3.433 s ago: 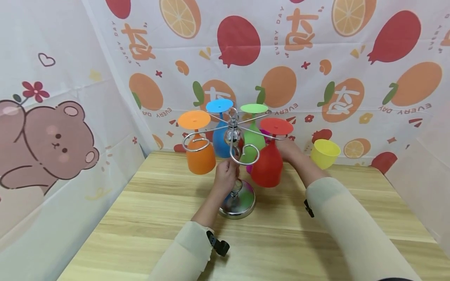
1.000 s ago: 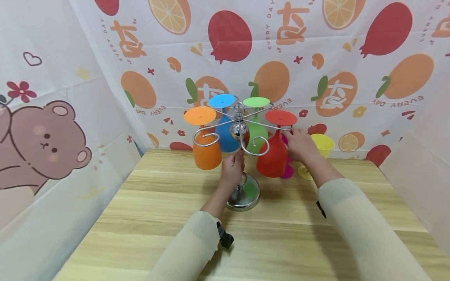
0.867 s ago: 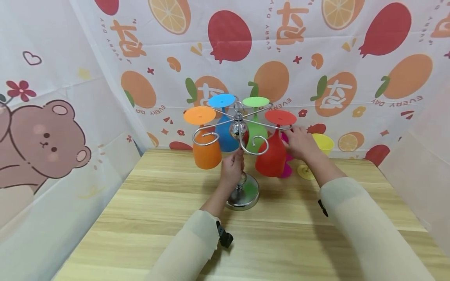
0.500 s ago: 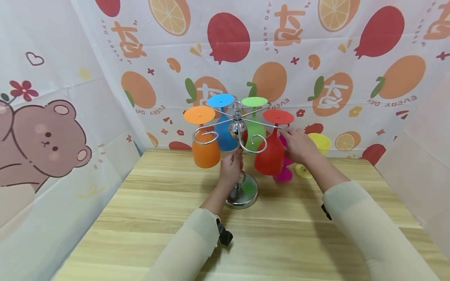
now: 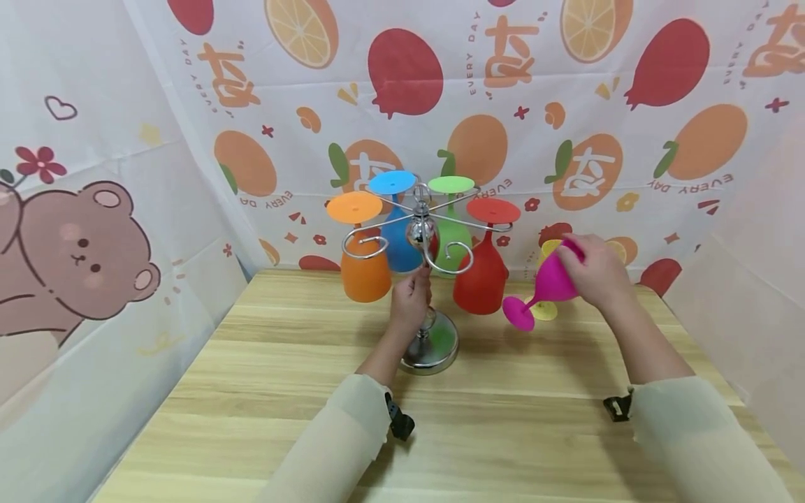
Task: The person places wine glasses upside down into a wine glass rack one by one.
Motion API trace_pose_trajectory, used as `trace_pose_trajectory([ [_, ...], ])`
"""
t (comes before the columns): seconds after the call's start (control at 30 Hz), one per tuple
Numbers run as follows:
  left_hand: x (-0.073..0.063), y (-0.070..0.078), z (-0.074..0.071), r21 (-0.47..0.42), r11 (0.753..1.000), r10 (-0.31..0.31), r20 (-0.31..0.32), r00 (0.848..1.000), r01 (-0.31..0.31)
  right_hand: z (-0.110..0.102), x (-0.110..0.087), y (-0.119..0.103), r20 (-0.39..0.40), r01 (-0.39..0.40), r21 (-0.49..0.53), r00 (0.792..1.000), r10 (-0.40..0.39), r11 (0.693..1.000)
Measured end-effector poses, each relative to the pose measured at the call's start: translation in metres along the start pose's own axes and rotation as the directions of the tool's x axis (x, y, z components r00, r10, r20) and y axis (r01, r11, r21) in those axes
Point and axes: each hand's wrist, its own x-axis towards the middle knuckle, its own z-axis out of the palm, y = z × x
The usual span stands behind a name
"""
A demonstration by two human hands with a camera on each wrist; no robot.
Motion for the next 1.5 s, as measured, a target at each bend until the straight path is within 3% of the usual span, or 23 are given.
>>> trace_pose_trajectory([
  [0.13,0.001,0.0,0.002,-0.007,0.999,0.033,-0.004,0.999,-0.033,-0.013,-0.019,0.015,-0.001,-0.139,0.234,0.99,0.143,0.962],
  [0.27,0.0,0.001,0.003,0.014,0.996,0.086,-0.02,0.996,-0.086,-0.019,-0.035,0.026,0.024,-0.251,0.455,0.963,0.27,0.854],
  [0.33,-0.001,0.0,0.003,0.012,0.995,0.096,-0.022,0.995,-0.095,-0.021,-0.043,0.028,0.048,-0.27,0.602,0.952,0.304,0.751],
  [0.4,-0.001,-0.002,0.002,0.004,0.996,0.089,-0.016,0.996,-0.089,-0.021,-0.051,0.027,0.064,-0.245,0.748,0.952,0.301,0.616],
  [0.5,0.0,-0.008,0.001,0.0,0.997,0.077,0.003,0.997,-0.077,-0.019,-0.059,0.024,0.069,-0.164,0.9,0.969,0.239,0.405],
  [0.57,0.001,-0.015,0.0,0.016,0.998,0.068,0.009,0.998,-0.068,-0.016,-0.063,0.02,0.057,-0.116,0.949,0.978,0.201,0.295],
  [0.73,0.002,-0.026,-0.002,0.073,0.996,0.049,-0.007,0.999,-0.049,-0.004,-0.068,0.005,0.05,-0.063,0.994,0.987,0.151,0.084],
  [0.83,-0.002,-0.023,-0.005,0.105,0.995,0.008,-0.022,1.0,-0.006,0.004,-0.072,-0.005,0.062,-0.064,0.998,0.988,0.142,0.008],
  [0.9,-0.005,-0.021,-0.008,0.131,0.991,-0.017,-0.036,0.999,0.021,0.009,-0.074,-0.011,0.072,-0.071,0.997,0.986,0.148,-0.017],
  [1.03,-0.012,-0.014,-0.014,0.162,0.986,-0.006,-0.115,0.993,0.025,0.015,-0.076,-0.023,0.089,-0.087,0.996,0.984,0.152,-0.02],
  [1.17,-0.02,-0.012,-0.014,0.172,0.985,0.037,-0.255,0.966,0.008,0.019,-0.077,-0.031,0.098,-0.1,0.995,0.985,0.144,0.001],
  [1.23,-0.023,-0.012,-0.013,0.183,0.983,0.054,-0.294,0.954,0.0,0.021,-0.078,-0.034,0.099,-0.101,0.995,0.985,0.143,0.009],
  [1.33,-0.027,-0.012,-0.01,0.203,0.979,0.086,-0.311,0.946,-0.022,0.023,-0.078,-0.037,0.095,-0.097,0.995,0.986,0.138,0.012],
  [1.5,-0.029,-0.011,-0.006,0.234,0.97,0.13,-0.29,0.948,-0.061,0.026,-0.077,-0.041,0.092,-0.095,0.995,0.988,0.126,0.014],
])
